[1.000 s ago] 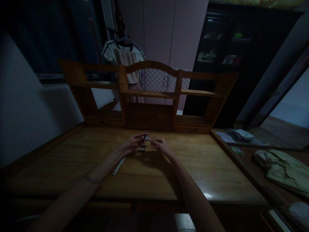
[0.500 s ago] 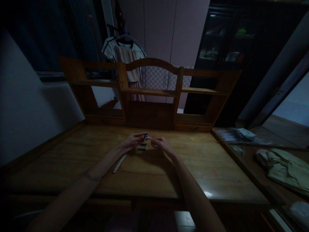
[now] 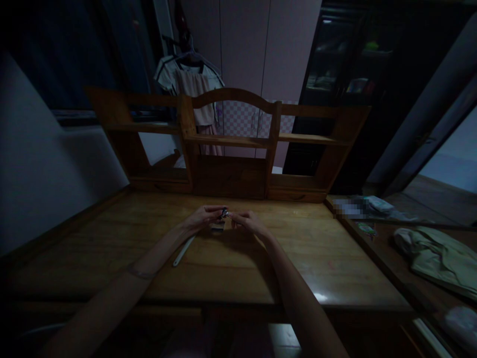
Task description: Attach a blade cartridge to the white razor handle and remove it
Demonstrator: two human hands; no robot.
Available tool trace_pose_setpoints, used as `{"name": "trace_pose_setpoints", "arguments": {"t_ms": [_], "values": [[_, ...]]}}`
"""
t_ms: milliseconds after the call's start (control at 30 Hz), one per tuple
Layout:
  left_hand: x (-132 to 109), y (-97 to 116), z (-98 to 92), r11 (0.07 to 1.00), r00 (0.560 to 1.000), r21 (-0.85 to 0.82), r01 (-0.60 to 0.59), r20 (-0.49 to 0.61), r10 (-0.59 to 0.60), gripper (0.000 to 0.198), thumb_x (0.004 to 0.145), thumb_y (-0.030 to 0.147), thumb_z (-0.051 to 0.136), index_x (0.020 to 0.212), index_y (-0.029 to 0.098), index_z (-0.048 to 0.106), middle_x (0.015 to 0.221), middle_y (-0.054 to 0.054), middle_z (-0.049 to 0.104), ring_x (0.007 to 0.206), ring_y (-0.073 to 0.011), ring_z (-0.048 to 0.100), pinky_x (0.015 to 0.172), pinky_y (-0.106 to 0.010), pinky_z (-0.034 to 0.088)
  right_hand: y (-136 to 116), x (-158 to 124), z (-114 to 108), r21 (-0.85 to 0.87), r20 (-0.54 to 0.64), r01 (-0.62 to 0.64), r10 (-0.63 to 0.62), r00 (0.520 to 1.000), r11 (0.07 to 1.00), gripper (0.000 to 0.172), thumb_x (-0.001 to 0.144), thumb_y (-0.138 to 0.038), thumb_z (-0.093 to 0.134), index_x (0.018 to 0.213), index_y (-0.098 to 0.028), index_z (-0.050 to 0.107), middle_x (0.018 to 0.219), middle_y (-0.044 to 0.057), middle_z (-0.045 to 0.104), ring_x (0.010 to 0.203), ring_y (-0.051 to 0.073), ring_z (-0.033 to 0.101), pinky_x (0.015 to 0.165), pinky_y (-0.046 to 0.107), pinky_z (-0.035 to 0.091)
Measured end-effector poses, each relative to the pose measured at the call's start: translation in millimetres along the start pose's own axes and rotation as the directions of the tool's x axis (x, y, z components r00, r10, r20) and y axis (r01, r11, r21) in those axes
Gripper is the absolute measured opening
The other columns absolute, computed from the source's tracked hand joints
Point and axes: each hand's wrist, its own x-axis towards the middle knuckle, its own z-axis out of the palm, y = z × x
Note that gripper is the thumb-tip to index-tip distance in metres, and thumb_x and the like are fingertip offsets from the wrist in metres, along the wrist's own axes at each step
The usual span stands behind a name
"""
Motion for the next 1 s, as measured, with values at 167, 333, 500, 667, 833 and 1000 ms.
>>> {"name": "trace_pose_setpoints", "arguments": {"t_ms": [167,333,500,667,833,1000], "values": [[1,-3,-1.5,1.0,1.0,0.02,-0.004,0.019,0.004,0.046,0.067,0.03,0.075,0.108,0.014,0.064,0.103,-0.012,0.067,0.086,-0.0171,0.063,0.079,-0.029,0.048,1,-3,0,0.012,0.059,-0.007,0.007,0.998,1.0,0.055,0.081,-0.063,0.046,0.076,-0.012,0.066,0.046,-0.005,0.036,0.04,0.007,0.03,0.04,0.02,0.022],[3,-7,-2.6,0.999,1.0,0.043,0.019,0.023,-0.02,0.047,0.064,0.03,0.077,0.106,0.013,0.065,0.097,-0.012,0.068,0.082,-0.0168,0.064,0.076,-0.028,0.048,5,-5,-1,0.001,0.094,-0.063,0.063,0.994,0.998,0.056,0.08,-0.064,0.046,0.08,-0.012,0.067,0.046,-0.005,0.037,0.038,0.007,0.03,0.038,0.019,0.023],[3,-12,-3.1,0.995,0.998,0.079,0.056,0.009,-0.057,0.047,0.063,0.029,0.078,0.105,0.013,0.066,0.096,-0.012,0.068,0.074,-0.0149,0.064,0.072,-0.028,0.049,12,-3,-4,-0.094,0.079,-0.05,0.058,0.995,0.994,0.059,0.08,-0.065,0.044,0.081,-0.011,0.067,0.046,-0.004,0.039,0.038,0.007,0.031,0.036,0.019,0.02],[5,-15,-4.3,0.996,0.999,0.079,0.037,-0.016,-0.036,0.045,0.064,0.029,0.077,0.104,0.012,0.066,0.098,-0.012,0.067,0.072,-0.0138,0.063,0.071,-0.028,0.05,16,4,-2,-0.164,0.012,0.044,-0.043,0.999,0.985,0.061,0.081,-0.066,0.043,0.078,-0.01,0.068,0.046,-0.004,0.039,0.041,0.007,0.031,0.039,0.019,0.02],[7,-11,-3.9,0.998,0.999,0.066,-0.023,-0.021,0.025,0.041,0.067,0.032,0.075,0.102,0.012,0.065,0.104,-0.012,0.065,0.077,-0.0144,0.063,0.073,-0.027,0.051,9,6,5,-0.162,-0.132,0.049,-0.071,0.989,0.986,0.067,0.083,-0.068,0.036,0.076,-0.009,0.068,0.047,-0.003,0.038,0.043,0.009,0.033,0.042,0.021,0.022],[4,-4,-2.6,1.0,1.0,0.017,-0.015,-0.008,0.015,0.039,0.07,0.031,0.072,0.103,0.012,0.064,0.106,-0.012,0.064,0.079,-0.0152,0.063,0.074,-0.028,0.052,8,5,6,-0.083,-0.173,0.052,-0.066,0.983,0.995,0.059,0.085,-0.063,0.038,0.077,-0.011,0.065,0.052,-0.002,0.043,0.047,0.01,0.037,0.043,0.021,0.025]]}}
